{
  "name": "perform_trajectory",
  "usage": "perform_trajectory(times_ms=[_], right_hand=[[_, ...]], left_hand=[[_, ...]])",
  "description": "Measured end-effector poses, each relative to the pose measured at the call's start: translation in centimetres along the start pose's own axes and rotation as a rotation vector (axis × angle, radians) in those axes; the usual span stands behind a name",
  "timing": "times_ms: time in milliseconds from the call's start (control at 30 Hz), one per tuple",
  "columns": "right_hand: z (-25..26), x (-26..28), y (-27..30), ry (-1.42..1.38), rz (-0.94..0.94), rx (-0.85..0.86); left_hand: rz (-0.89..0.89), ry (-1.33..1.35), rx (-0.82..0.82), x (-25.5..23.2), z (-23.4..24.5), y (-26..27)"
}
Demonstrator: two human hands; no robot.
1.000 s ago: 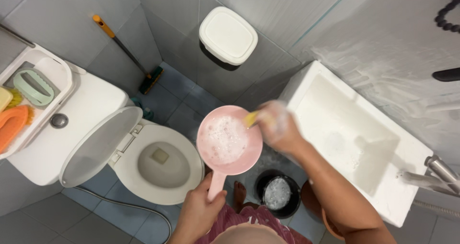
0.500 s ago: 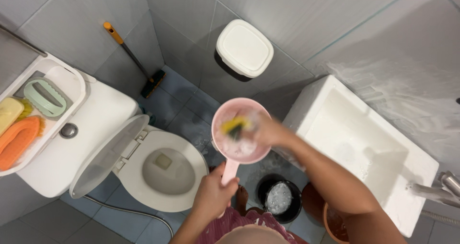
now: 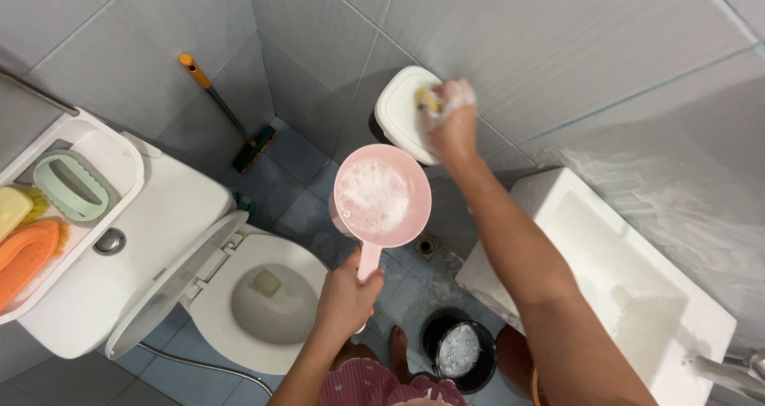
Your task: The person scrubs the bathroom sink, faucet, and surrounding wall with a sponge and soapy water, then cleans a translucent plastic container and its lid before rinsing the area under a tap.
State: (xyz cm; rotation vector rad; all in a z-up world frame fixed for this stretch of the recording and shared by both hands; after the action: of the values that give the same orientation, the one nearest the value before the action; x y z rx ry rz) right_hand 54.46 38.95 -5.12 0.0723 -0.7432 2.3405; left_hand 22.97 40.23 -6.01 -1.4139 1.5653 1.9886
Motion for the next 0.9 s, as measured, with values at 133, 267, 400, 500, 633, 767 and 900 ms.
perform_trajectory(times_ms=[133, 267, 400, 500, 633, 767, 900], right_hand=[[-1.5, 1.6, 0.0, -0.196, 0.045, 0.195], [3.2, -1.0, 2.0, -0.206, 0.283, 0.341], [3.0, -3.1, -0.3, -0.006, 0.226, 0.329], [0.1, -0.6, -2.3, 0.052, 0.128, 0.187], [-0.8, 3.5, -1.4, -0.104, 0.261, 0.180], [1.7, 1.8, 2.2, -0.022, 0.313, 0.459], [4.0, -3.1, 2.1, 0.243, 0.272, 0.549]], left_hand=[[0.035, 0.008, -0.014, 0.4, -0.1, -0.8], [0.046, 0.040, 0.005, 0.6, 0.0, -1.0], [0.062, 0.047, 0.006, 0.0, 0.1, -1.0], [0.053, 0.020, 0.011, -0.4, 0.2, -0.9], [0.089, 0.030, 0.004, -0.4, -0.1, -0.9], [0.095, 0.061, 0.002, -0.6, 0.1, -0.9], [0.105, 0.036, 0.008, -0.8, 0.4, -0.8]])
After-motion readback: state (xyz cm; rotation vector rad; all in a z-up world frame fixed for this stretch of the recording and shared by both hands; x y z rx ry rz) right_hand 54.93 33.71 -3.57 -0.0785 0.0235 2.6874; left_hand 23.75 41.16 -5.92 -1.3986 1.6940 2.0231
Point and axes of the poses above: each hand's wrist, its own y-axis away from the middle knuckle, its own z-axis out of the back of the hand, x = y × z, the point moved 5 cm from there along -y, towards the middle knuckle, and after that the axes turned 11 degrees about y, right-handed, at the moved point
